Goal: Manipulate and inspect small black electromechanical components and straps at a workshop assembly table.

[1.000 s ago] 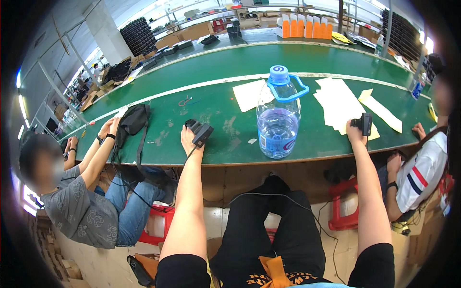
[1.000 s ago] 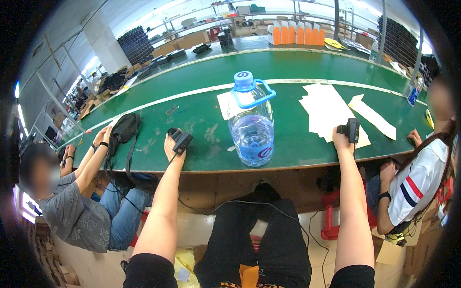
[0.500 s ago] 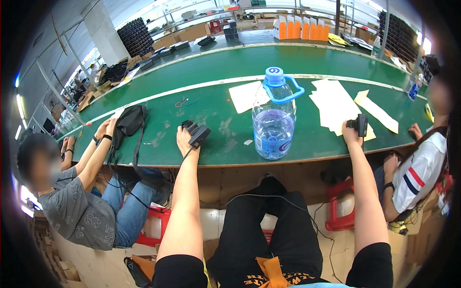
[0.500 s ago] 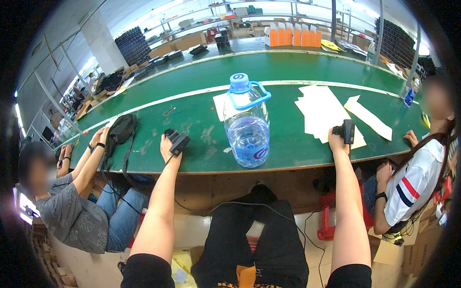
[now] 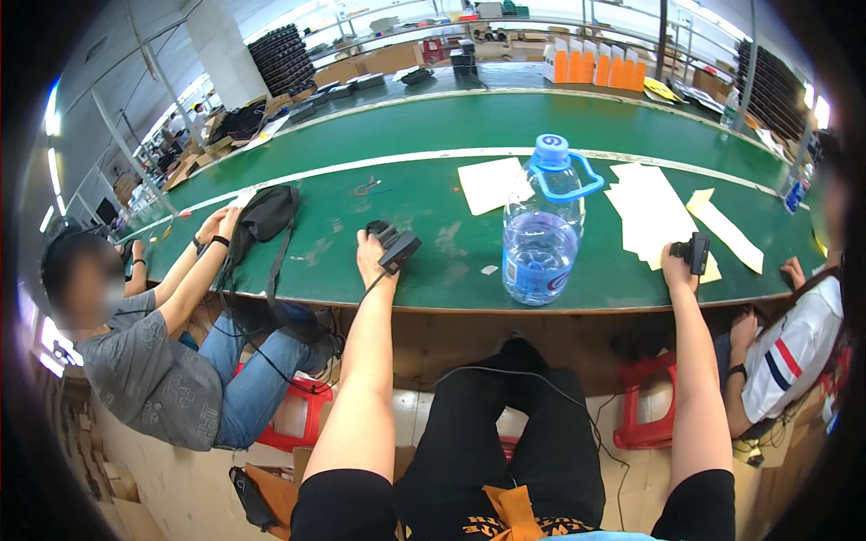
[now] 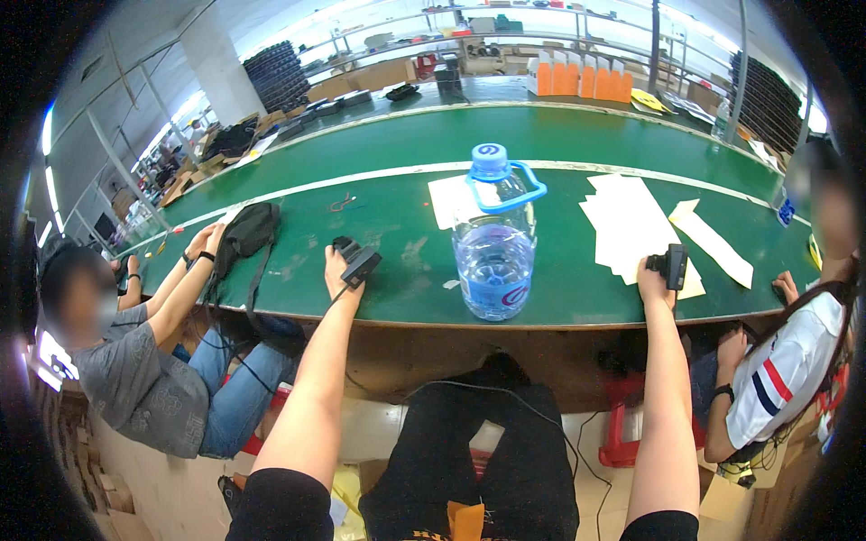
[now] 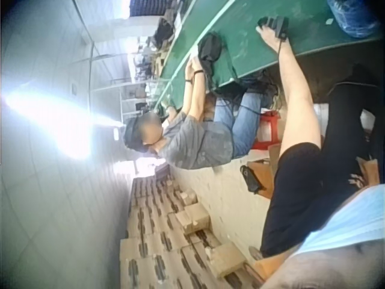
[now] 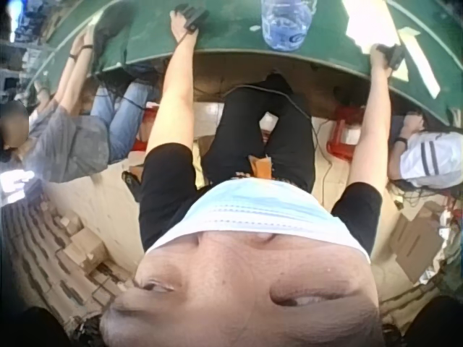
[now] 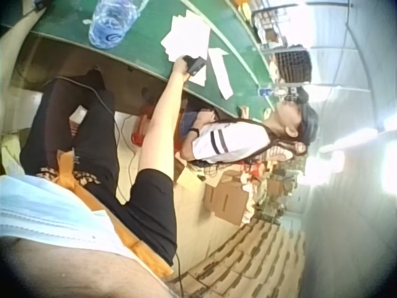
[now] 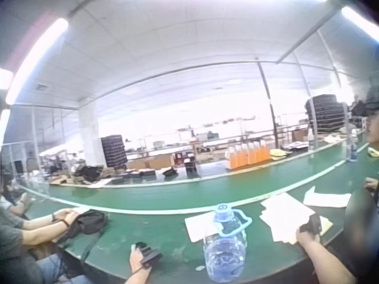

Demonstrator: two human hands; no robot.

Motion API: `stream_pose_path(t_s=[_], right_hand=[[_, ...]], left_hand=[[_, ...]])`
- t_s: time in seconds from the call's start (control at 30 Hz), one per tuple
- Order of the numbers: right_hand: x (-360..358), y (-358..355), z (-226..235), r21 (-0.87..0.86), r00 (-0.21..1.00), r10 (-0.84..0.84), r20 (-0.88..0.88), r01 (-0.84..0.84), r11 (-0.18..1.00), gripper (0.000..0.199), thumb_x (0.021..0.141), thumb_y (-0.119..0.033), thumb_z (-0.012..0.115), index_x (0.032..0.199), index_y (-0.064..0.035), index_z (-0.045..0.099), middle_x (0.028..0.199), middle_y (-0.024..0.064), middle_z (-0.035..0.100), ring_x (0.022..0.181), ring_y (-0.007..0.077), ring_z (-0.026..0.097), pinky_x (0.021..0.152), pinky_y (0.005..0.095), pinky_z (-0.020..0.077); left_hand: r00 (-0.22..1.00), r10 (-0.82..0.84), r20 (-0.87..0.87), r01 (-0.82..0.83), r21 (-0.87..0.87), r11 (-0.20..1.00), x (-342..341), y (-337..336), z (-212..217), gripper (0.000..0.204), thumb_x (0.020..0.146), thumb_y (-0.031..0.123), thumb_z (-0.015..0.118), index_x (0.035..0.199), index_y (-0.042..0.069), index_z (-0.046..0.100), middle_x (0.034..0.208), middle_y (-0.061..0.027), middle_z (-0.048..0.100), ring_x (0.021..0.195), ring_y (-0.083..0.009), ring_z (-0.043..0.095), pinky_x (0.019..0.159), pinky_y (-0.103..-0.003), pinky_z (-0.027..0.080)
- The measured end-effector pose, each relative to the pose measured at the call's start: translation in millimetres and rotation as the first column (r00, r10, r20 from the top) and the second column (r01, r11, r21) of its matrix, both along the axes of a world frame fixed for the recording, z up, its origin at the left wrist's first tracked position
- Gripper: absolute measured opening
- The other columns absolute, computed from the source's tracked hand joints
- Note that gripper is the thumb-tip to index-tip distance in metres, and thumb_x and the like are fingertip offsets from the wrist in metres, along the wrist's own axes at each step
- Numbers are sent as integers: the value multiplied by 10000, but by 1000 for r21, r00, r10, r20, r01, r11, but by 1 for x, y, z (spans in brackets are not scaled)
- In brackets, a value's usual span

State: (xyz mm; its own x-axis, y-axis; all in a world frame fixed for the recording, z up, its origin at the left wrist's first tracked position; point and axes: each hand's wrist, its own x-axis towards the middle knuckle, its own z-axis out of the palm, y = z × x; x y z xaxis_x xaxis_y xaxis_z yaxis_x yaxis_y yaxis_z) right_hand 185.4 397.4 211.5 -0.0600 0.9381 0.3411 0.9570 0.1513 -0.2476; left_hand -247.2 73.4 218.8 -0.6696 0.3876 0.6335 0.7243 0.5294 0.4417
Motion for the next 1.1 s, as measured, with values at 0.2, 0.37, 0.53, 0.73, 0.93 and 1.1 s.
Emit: stream_pose_path(t_s=[0.2,0.37,0.53,0.73,0.93,1.1], right_hand=[[7,9,-6,31,1000,-13,22,12,999,459,817,-402,385,1074,-52,533,1123,174,519,1039,319,498,892,400,396],[6,15,-15,46,999,-52,0,52,998,564,794,-467,412,1138,-26,486,1172,183,486,1089,320,463,933,387,363],[-2,1,2,-62,999,-23,-23,22,998,587,790,-465,418,1166,-18,471,1206,189,462,1116,323,443,952,385,349],[11,19,-14,27,1000,-25,-9,25,999,577,788,-459,421,1148,-11,480,1189,190,474,1102,333,450,950,396,350],[11,24,-20,88,999,-41,0,41,995,566,787,-453,426,1144,-18,484,1184,193,474,1097,336,454,947,398,353],[3,10,-6,1,1000,-28,-12,28,1000,562,791,-443,428,1148,-12,478,1187,197,469,1105,336,447,951,397,349]], left_hand=[[1000,12,-19,-13,-12,1000,0,6,-4,264,619,123,652,828,-3,551,985,-154,483,819,-331,517,735,-392,444],[999,26,-30,-26,8,1000,-6,5,-10,278,636,149,654,890,64,578,954,-149,514,856,-329,522,762,-393,435],[987,66,-146,-81,-97,992,-9,-3,-14,284,649,140,640,908,48,568,972,-150,508,850,-332,506,761,-387,431],[998,10,-67,-10,0,1000,8,5,1,270,627,161,657,831,15,558,929,-153,512,824,-328,508,744,-393,435],[998,36,-42,-35,12,999,13,2,8,291,626,174,669,858,31,567,943,-143,500,845,-321,515,751,-394,439],[999,35,32,-34,-5,999,12,0,10,262,669,160,632,877,20,561,954,-145,481,873,-313,522,762,-388,441]])
